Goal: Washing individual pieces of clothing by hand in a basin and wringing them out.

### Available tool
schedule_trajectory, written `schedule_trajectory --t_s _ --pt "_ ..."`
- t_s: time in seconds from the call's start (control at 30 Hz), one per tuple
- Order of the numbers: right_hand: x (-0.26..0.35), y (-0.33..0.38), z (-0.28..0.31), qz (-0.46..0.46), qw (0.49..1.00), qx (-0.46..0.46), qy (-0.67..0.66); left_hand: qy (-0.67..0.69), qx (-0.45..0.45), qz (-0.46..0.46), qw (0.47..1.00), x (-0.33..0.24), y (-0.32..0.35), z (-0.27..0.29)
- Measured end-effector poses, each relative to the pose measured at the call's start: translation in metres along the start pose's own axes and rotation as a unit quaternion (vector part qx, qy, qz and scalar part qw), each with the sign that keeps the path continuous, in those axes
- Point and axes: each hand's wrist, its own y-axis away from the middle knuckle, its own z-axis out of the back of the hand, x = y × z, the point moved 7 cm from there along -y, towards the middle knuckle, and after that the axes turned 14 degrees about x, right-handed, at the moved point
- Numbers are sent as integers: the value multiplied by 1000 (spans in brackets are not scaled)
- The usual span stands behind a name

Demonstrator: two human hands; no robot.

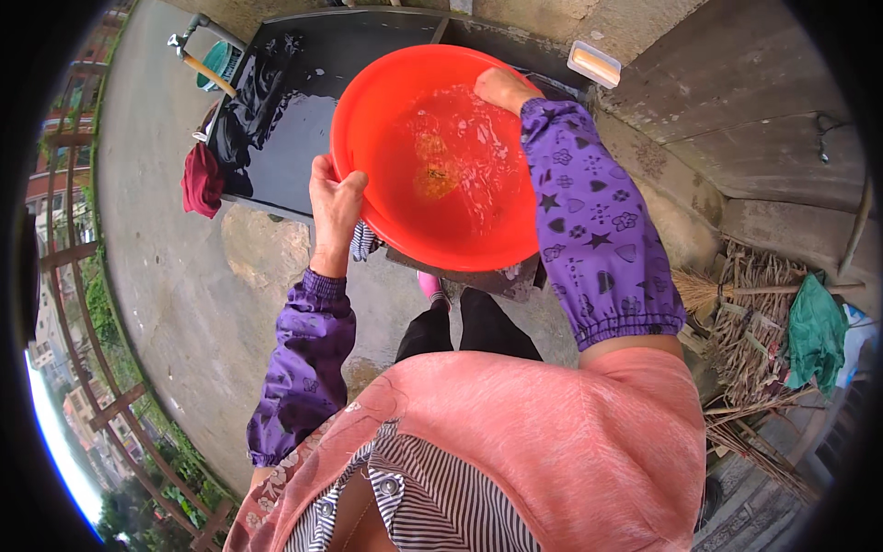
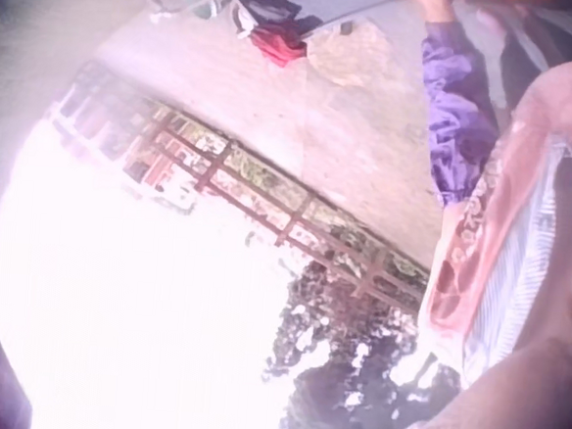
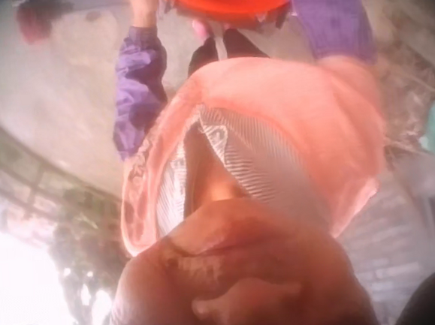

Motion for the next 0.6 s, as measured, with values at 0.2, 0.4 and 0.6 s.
schedule_trajectory --t_s 0.2,0.4,0.6 --pt "-5 146 -27 207 946 -89 231 -36 -14 15 999 7 -12 3" --pt "-138 168 -84 -148 835 -146 -509 -63 3 14 998 -7 -24 -16" --pt "-92 154 -128 -95 745 -166 -639 -153 52 -3 987 -67 -52 -13"
